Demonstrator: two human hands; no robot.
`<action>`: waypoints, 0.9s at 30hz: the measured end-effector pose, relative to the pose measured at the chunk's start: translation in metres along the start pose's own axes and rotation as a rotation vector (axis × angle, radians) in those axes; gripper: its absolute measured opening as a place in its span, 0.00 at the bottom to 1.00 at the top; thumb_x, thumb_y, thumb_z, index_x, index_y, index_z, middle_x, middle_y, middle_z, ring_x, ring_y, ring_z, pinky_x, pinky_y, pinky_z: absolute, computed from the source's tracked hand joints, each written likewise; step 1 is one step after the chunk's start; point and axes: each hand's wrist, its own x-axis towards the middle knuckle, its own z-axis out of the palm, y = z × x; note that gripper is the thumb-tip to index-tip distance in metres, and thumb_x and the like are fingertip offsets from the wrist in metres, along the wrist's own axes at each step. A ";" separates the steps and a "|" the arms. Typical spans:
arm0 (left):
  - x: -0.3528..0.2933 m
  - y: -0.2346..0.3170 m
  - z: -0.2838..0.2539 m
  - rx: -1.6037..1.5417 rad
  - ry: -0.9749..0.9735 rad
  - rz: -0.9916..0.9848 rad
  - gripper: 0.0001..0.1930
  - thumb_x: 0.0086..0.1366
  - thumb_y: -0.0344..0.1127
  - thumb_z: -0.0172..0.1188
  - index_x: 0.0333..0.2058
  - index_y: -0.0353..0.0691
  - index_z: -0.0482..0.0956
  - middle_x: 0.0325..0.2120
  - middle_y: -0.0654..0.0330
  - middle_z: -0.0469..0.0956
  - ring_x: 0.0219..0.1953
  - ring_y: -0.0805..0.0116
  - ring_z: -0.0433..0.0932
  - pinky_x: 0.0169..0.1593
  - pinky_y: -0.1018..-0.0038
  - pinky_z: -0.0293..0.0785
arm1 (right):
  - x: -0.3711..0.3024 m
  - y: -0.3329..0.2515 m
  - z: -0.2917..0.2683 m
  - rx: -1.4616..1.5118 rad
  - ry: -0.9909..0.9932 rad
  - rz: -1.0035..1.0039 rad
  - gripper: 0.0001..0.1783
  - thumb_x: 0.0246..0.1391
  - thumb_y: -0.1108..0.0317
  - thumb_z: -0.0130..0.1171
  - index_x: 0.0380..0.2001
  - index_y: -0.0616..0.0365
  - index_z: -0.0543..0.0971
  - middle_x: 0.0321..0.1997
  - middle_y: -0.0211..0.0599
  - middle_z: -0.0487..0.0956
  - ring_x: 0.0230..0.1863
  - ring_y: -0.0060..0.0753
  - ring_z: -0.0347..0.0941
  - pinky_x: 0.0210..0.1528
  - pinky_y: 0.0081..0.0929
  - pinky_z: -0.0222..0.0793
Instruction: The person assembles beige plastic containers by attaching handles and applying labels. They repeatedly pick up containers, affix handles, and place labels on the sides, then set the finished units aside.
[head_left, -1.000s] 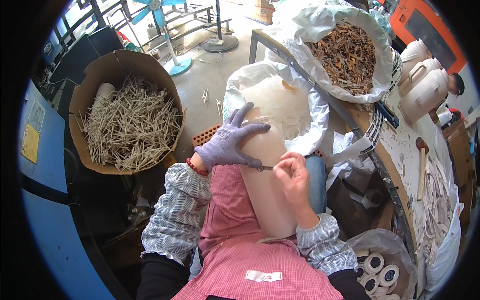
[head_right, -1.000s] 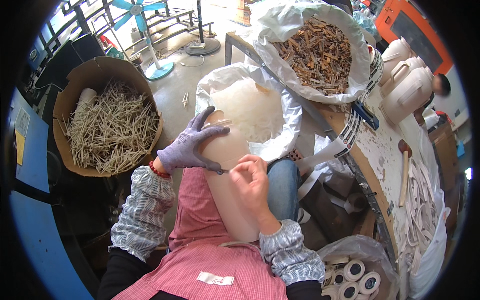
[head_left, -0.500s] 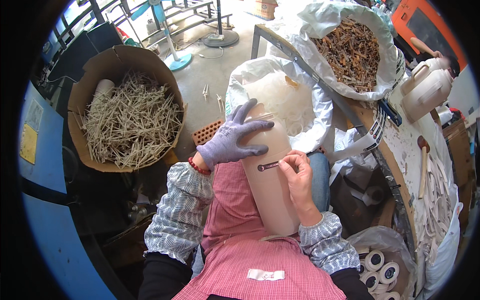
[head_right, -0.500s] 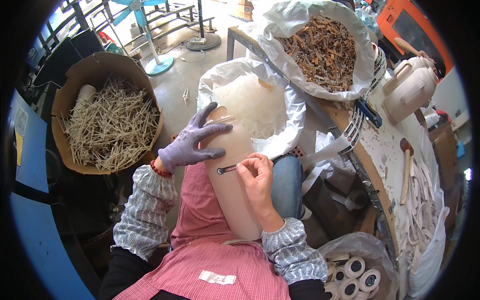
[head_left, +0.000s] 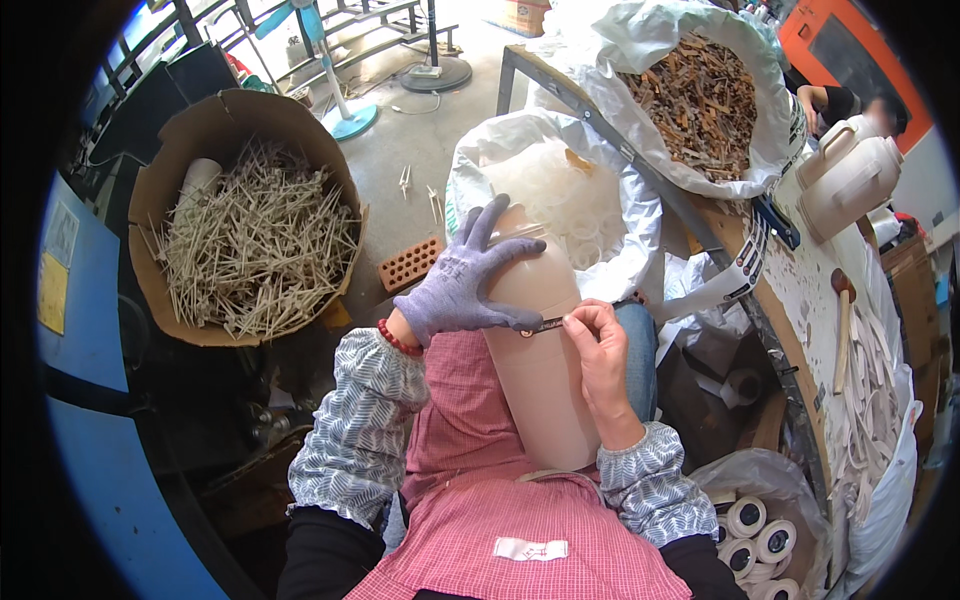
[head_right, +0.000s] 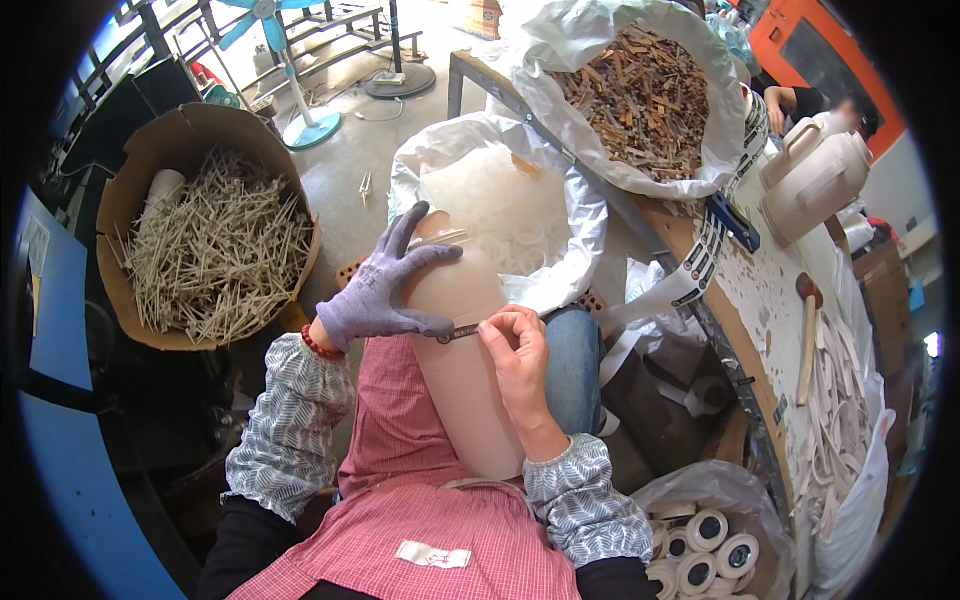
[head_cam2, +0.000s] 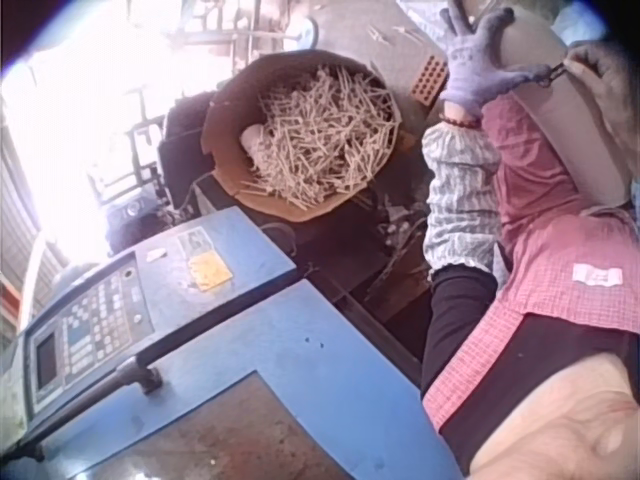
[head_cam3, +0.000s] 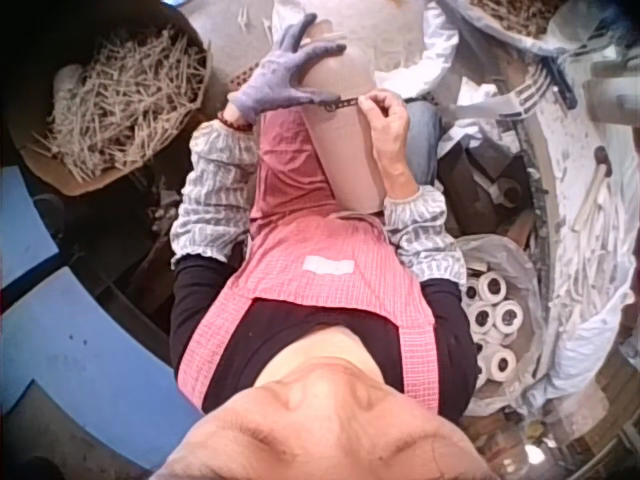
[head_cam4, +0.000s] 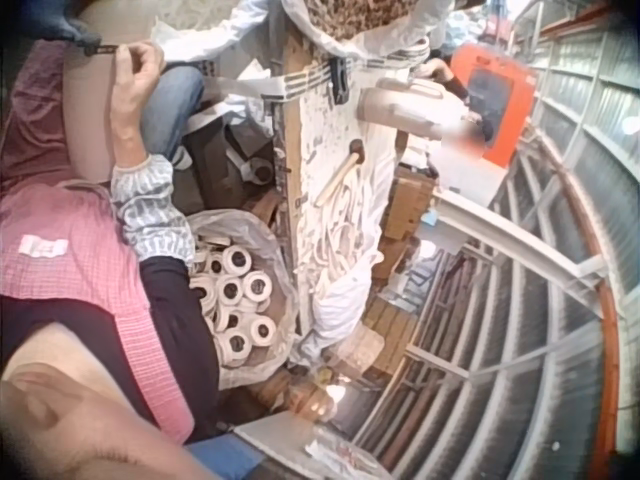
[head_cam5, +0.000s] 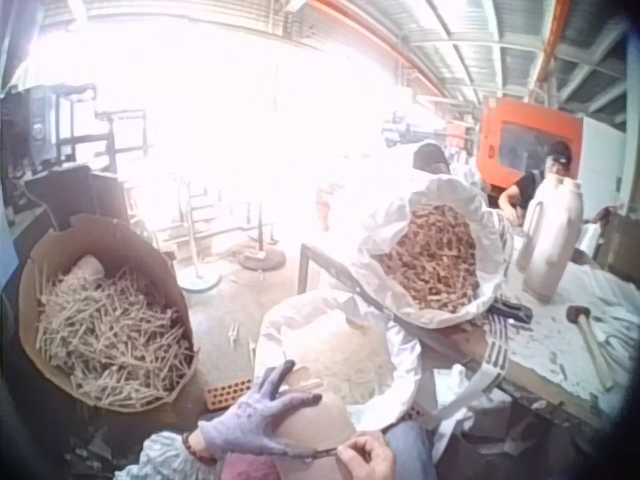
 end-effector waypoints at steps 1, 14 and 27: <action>0.000 0.001 0.001 0.013 0.007 -0.002 0.46 0.37 0.57 0.78 0.57 0.52 0.71 0.67 0.38 0.45 0.69 0.35 0.45 0.68 0.51 0.51 | 0.000 0.000 0.000 -0.001 -0.001 0.006 0.04 0.53 0.74 0.61 0.29 0.62 0.77 0.43 0.30 0.71 0.43 0.18 0.67 0.49 0.17 0.62; 0.003 0.010 -0.001 0.074 -0.020 -0.006 0.45 0.39 0.54 0.78 0.57 0.51 0.70 0.66 0.38 0.47 0.68 0.36 0.49 0.67 0.52 0.55 | 0.002 -0.001 0.005 -0.393 0.036 -0.272 0.17 0.47 0.67 0.69 0.35 0.62 0.72 0.44 0.35 0.68 0.45 0.30 0.65 0.52 0.26 0.61; -0.036 0.036 -0.042 -1.082 0.517 -0.231 0.16 0.56 0.26 0.67 0.39 0.39 0.68 0.33 0.64 0.73 0.34 0.78 0.71 0.38 0.80 0.70 | 0.041 0.078 -0.038 0.423 -0.398 0.443 0.19 0.61 0.59 0.58 0.46 0.64 0.74 0.41 0.34 0.79 0.39 0.24 0.74 0.44 0.22 0.71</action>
